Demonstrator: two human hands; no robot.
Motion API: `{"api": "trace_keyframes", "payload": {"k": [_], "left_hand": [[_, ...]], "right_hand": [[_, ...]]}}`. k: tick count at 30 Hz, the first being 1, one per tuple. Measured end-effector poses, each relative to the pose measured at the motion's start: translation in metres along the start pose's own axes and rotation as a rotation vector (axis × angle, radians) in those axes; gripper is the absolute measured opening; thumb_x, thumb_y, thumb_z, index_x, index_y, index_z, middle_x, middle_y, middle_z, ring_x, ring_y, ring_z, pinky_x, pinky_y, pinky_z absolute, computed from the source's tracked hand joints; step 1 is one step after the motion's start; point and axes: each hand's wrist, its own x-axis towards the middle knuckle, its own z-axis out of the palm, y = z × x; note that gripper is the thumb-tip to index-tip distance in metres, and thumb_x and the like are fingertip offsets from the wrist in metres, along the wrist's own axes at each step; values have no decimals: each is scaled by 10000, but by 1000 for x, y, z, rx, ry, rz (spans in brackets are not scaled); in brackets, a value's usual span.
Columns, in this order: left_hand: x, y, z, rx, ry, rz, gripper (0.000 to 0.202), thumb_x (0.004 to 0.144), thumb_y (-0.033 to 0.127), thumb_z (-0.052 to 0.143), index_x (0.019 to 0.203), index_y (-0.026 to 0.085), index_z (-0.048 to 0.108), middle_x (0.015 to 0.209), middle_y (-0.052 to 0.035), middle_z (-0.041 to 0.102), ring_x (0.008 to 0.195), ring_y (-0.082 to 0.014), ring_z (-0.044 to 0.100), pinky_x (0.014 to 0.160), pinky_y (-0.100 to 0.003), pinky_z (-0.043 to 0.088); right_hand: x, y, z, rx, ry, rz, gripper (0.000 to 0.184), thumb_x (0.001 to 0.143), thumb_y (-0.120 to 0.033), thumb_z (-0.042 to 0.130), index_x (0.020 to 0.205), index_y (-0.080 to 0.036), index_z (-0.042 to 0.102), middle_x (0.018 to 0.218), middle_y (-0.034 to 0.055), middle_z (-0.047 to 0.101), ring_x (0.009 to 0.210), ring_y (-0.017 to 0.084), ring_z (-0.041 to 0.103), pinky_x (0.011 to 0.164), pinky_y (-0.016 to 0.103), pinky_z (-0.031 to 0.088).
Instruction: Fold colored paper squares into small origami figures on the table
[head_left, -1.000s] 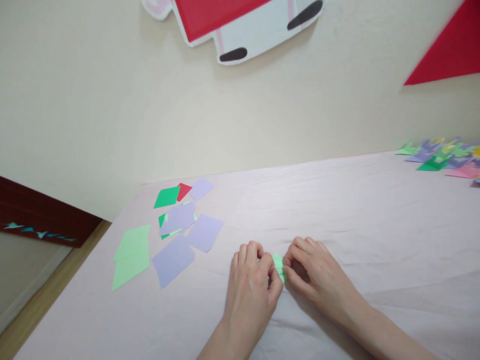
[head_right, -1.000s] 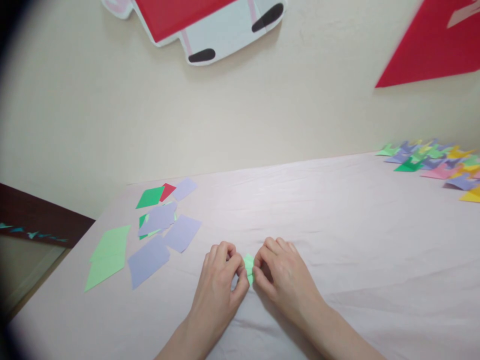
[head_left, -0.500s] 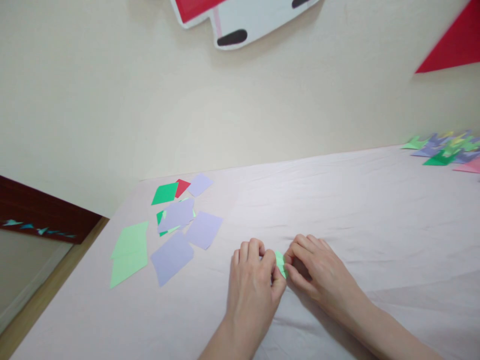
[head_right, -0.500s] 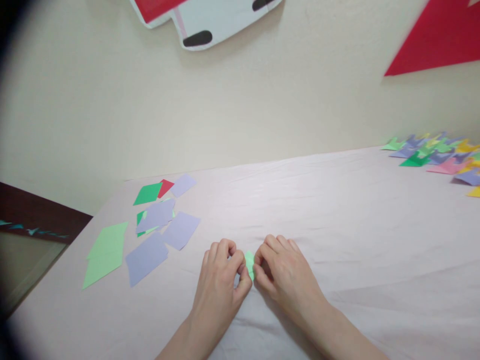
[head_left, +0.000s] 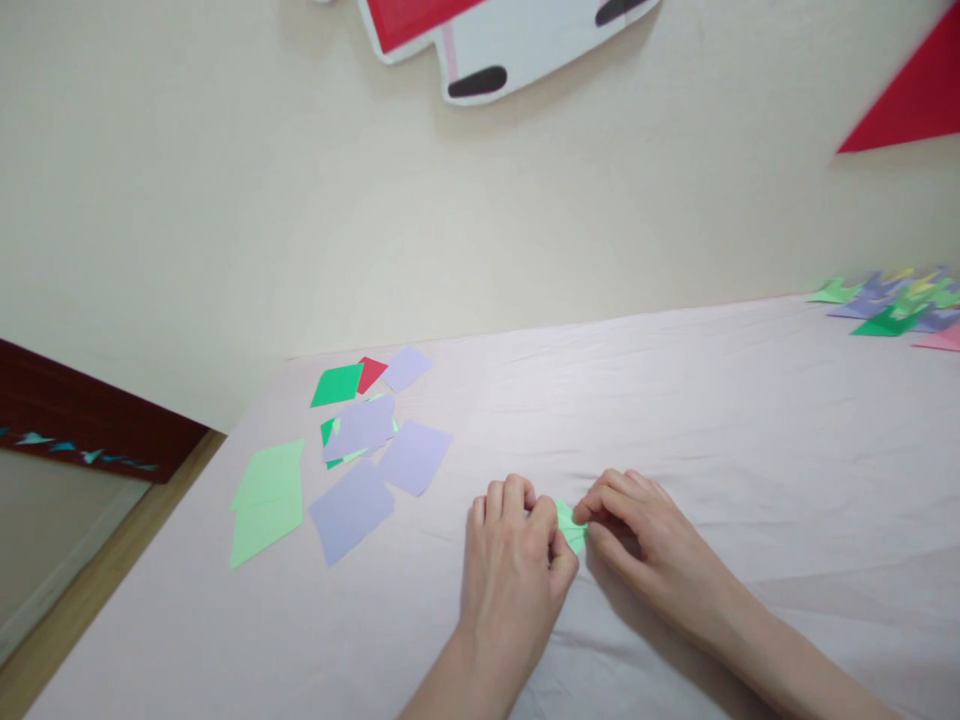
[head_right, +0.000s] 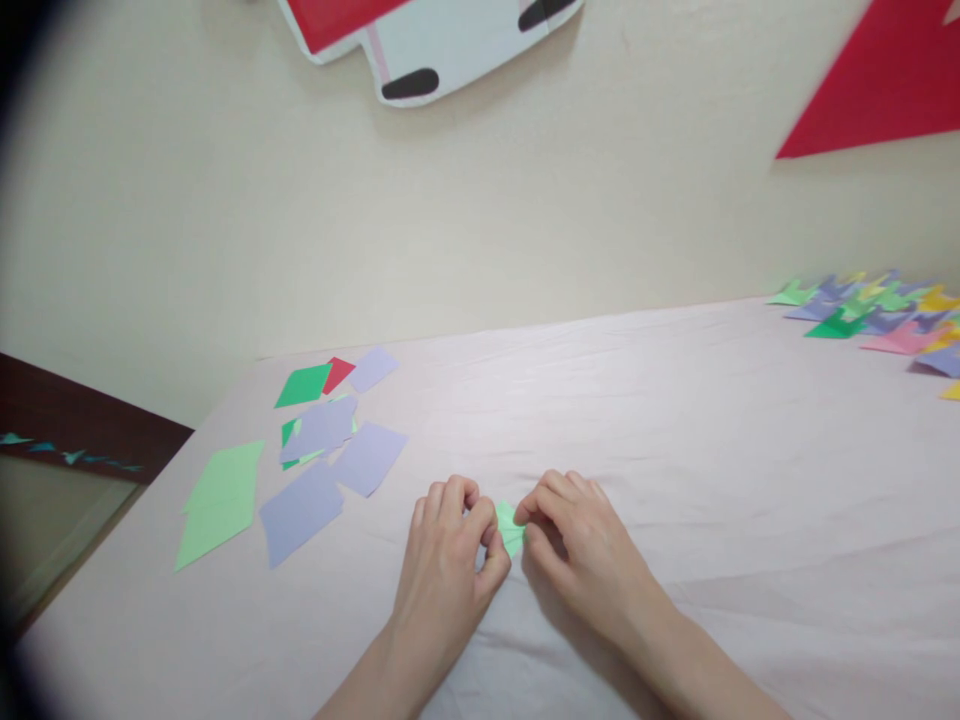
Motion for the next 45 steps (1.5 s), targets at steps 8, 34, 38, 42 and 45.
{"api": "trace_keyframes", "payload": {"k": [8, 34, 38, 42, 45], "left_hand": [[-1, 2, -2, -2, -9, -1, 168, 796, 52, 552, 842, 213, 542, 948, -23, 520, 911, -223, 478, 776, -379, 399], [-2, 3, 0, 52, 2, 0, 161, 786, 66, 562, 847, 214, 539, 935, -21, 516, 903, -224, 471, 767, -371, 392], [-2, 3, 0, 42, -1, -2, 160, 799, 70, 542, 865, 216, 530, 951, -21, 514, 916, -227, 473, 777, -372, 389], [-3, 5, -3, -2, -18, -29, 140, 818, 77, 520, 844, 214, 508, 940, -23, 509, 918, -232, 465, 791, -383, 380], [-3, 7, -4, -67, -26, -64, 106, 833, 129, 547, 833, 216, 485, 922, -18, 503, 902, -232, 462, 801, -395, 374]], "right_hand": [[0, -5, 2, -55, -5, -5, 69, 854, -156, 613, 840, -223, 603, 824, 11, 607, 792, 200, 516, 734, 345, 357], [1, -1, 0, 6, 15, 5, 226, 825, -79, 459, 818, -221, 634, 817, 30, 625, 801, 206, 542, 745, 349, 395], [1, -7, 4, -60, 34, 26, 125, 829, -134, 531, 764, -217, 598, 770, 15, 593, 760, 199, 519, 721, 339, 360], [2, -8, 8, -76, 41, 37, 135, 820, -105, 531, 761, -214, 585, 777, 12, 581, 770, 195, 510, 731, 340, 332], [3, -8, 8, -66, 38, 53, 129, 803, -96, 542, 768, -213, 585, 797, 14, 585, 791, 199, 511, 738, 340, 324]]}}
